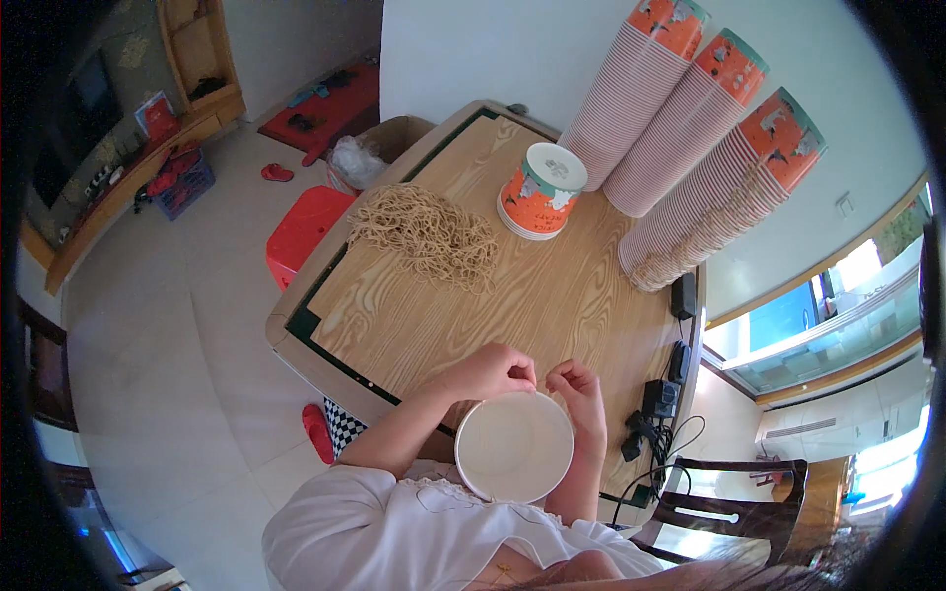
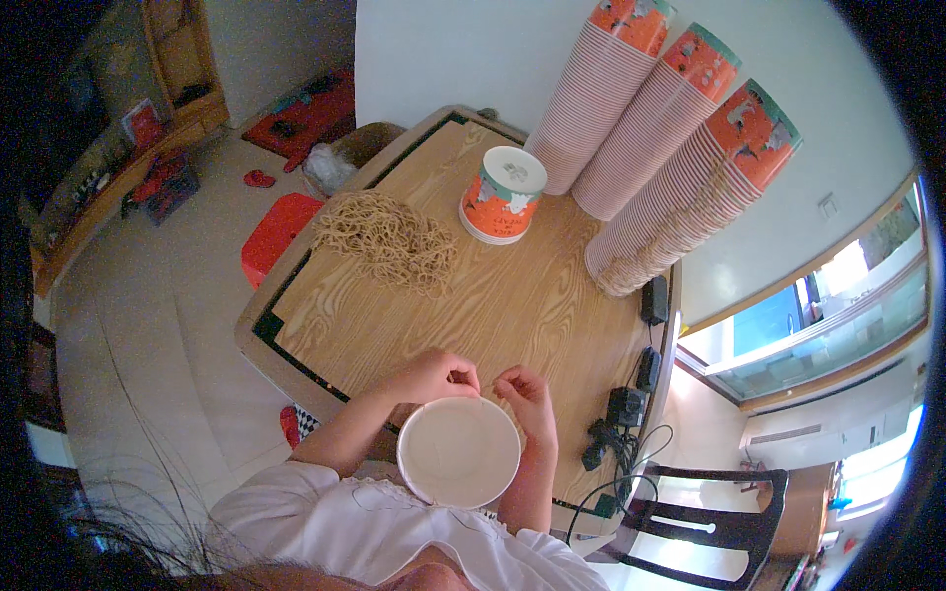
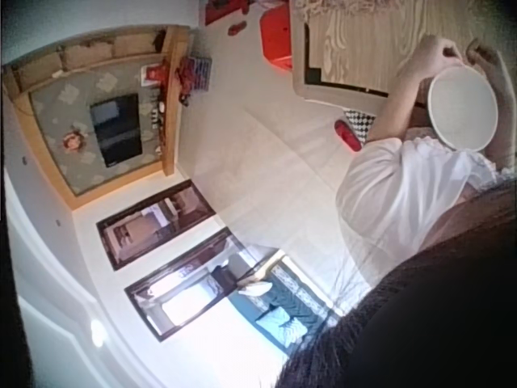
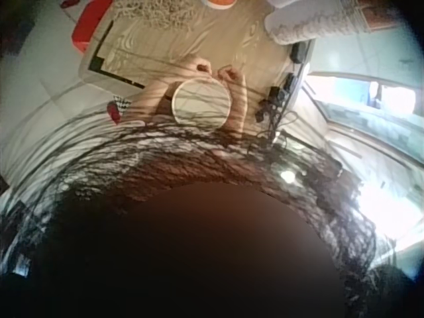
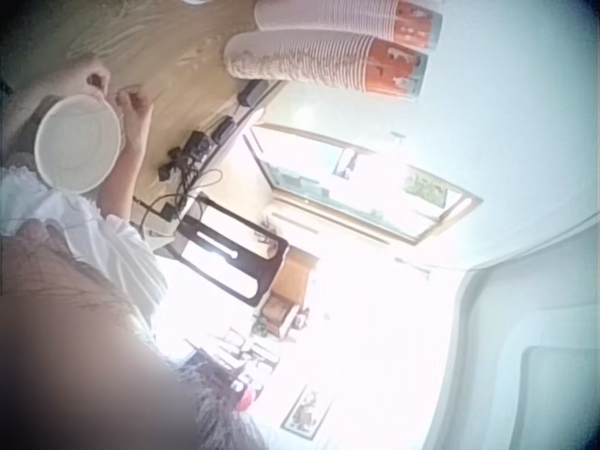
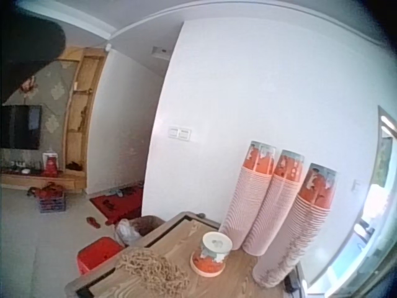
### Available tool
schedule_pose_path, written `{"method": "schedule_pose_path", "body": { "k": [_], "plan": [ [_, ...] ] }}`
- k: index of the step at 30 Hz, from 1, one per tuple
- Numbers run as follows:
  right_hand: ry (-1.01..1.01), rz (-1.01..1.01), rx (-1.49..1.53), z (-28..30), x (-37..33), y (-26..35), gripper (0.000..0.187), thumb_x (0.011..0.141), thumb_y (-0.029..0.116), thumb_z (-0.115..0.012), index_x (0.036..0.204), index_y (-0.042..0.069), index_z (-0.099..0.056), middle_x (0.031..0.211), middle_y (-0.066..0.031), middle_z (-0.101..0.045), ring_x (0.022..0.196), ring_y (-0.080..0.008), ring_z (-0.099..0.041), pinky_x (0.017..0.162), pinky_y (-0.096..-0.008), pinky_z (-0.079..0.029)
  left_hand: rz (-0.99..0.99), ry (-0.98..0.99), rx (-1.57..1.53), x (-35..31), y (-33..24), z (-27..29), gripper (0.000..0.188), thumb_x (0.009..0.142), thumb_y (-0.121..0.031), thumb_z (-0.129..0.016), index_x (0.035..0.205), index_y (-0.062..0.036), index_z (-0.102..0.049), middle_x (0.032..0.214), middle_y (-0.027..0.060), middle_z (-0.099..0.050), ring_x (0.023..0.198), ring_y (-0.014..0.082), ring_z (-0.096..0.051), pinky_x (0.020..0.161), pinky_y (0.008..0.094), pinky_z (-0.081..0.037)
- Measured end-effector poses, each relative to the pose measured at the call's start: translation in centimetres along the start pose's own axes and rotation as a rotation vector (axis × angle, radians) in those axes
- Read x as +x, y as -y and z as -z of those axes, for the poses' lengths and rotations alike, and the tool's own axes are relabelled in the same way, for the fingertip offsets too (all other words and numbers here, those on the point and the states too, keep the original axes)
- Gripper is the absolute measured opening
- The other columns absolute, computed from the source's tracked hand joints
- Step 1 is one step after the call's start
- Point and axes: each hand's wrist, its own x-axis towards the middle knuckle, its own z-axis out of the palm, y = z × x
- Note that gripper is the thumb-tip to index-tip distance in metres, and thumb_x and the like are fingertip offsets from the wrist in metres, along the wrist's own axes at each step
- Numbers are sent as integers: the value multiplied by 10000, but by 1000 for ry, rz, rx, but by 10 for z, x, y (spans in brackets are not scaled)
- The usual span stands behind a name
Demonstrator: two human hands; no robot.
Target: The person is putting rubber bands around paper cups to secure them.
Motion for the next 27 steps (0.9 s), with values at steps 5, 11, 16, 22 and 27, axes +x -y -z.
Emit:
{"method": "schedule_pose_path", "body": {
  "k": [5, 11, 16, 22, 27],
  "plan": [
    [-47, -94, 57, -15, -3, 3, 9, 797, 22, -593, 796, 13, -590, 723, -16, -586, 681, -92, -547, 624, -219, -439, -40, -37, -179, 9, 19, 1, 68, 758, -101, -640, 806, -52, -637, 736, 24, -619, 675, 125, -581, 631, 268, -460],
    [-76, -42, 88, -24, 2, 1, 8, 796, 18, -595, 799, 11, -593, 744, -18, -593, 699, -91, -551, 646, -221, -444, -253, 5, -131, 12, 44, -1, 63, 765, -30, -611, 808, -69, -638, 747, 14, -598, 702, 122, -566, 631, 259, -453],
    [-109, -5, 68, -20, 4, -6, 21, 799, 25, -596, 807, 6, -595, 754, -24, -593, 706, -95, -547, 661, -224, -441, -270, -9, -14, 12, 36, -3, 43, 764, -22, -605, 767, -63, -615, 746, 11, -587, 694, 123, -562, 625, 263, -450],
    [-104, -19, 89, -22, 5, -3, 39, 802, 36, -598, 809, -2, -602, 750, -30, -595, 721, -101, -548, 672, -227, -439, -130, -38, -247, 9, 42, 5, 51, 734, 19, -600, 724, -28, -586, 744, 16, -566, 714, 119, -551, 637, 251, -438],
    [-119, -59, 64, -22, 6, -6, 29, 795, 32, -604, 799, 3, -604, 744, -31, -600, 715, -101, -552, 666, -223, -440, -321, -33, -121, 13, 50, -3, 125, 737, 6, -610, 815, -76, -664, 842, 44, -600, 808, 168, -568, 704, 283, -456]
  ]
}}
